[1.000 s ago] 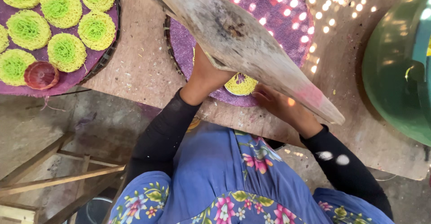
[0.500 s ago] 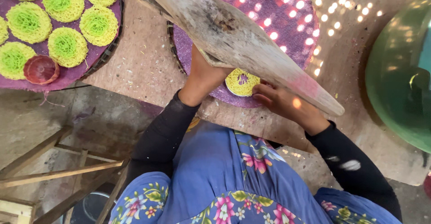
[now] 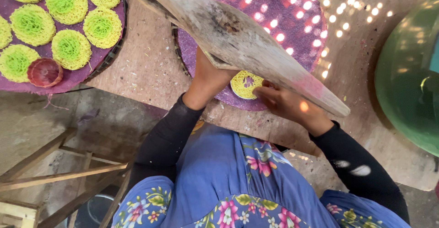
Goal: The person applies colorful paste to circular bases using a wooden tool and a funnel. They gather paste from a bucket and smooth it onto the bases to create patterns.
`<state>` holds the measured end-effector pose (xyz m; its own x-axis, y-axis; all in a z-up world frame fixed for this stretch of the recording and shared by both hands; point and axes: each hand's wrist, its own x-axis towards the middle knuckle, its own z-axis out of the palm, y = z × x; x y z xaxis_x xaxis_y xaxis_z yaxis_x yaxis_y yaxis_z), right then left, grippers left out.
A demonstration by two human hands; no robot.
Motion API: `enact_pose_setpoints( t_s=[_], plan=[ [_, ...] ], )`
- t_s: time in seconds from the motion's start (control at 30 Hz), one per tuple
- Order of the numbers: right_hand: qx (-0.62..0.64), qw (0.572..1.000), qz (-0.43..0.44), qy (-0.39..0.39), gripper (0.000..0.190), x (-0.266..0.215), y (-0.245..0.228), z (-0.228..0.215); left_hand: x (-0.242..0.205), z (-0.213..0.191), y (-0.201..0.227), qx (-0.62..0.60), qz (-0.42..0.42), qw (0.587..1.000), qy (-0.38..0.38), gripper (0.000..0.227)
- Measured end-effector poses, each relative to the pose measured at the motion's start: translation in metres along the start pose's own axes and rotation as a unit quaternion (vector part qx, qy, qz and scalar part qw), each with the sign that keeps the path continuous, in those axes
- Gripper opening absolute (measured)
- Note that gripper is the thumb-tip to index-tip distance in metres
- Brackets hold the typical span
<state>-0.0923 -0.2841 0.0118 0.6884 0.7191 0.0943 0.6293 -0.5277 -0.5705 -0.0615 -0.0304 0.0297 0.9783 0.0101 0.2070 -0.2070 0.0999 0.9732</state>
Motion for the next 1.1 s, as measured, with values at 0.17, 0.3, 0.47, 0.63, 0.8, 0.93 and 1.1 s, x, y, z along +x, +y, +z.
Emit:
enact_pose_setpoints(
  t_s=[0.17, 0.3, 0.47, 0.63, 0.8, 0.93, 1.1],
  plan=[
    [0.035, 0.999, 0.006, -0.036, 0.022, 0.003, -0.008, -0.007, -0.001, 0.001, 0.000, -0.013, -0.014, 1.000, 0.006, 0.049],
    [0.062, 0.997, 0.018, -0.034, 0.021, 0.008, -0.008, -0.004, 0.000, 0.001, 0.000, -0.005, -0.004, 1.000, 0.002, 0.048],
    [-0.012, 1.000, 0.015, -0.019, 0.019, 0.004, -0.006, -0.002, -0.001, 0.003, -0.002, -0.006, -0.011, 1.000, 0.001, 0.046],
    [-0.038, 0.999, 0.025, 0.007, 0.058, 0.008, -0.004, -0.010, -0.003, 0.000, 0.001, -0.016, -0.009, 1.000, 0.012, 0.048],
    [-0.035, 0.997, 0.064, -0.026, 0.092, 0.019, -0.001, -0.003, -0.003, 0.000, 0.006, -0.011, -0.012, 1.000, 0.015, 0.047],
    [0.037, 0.997, 0.066, -0.004, 0.089, 0.023, 0.003, 0.004, -0.007, -0.004, 0.007, 0.003, -0.010, 1.000, 0.014, 0.049],
    [0.070, 0.990, 0.117, -0.030, 0.087, 0.022, 0.005, 0.004, -0.009, -0.002, 0.001, -0.037, -0.045, 0.998, 0.035, 0.054]
  ],
)
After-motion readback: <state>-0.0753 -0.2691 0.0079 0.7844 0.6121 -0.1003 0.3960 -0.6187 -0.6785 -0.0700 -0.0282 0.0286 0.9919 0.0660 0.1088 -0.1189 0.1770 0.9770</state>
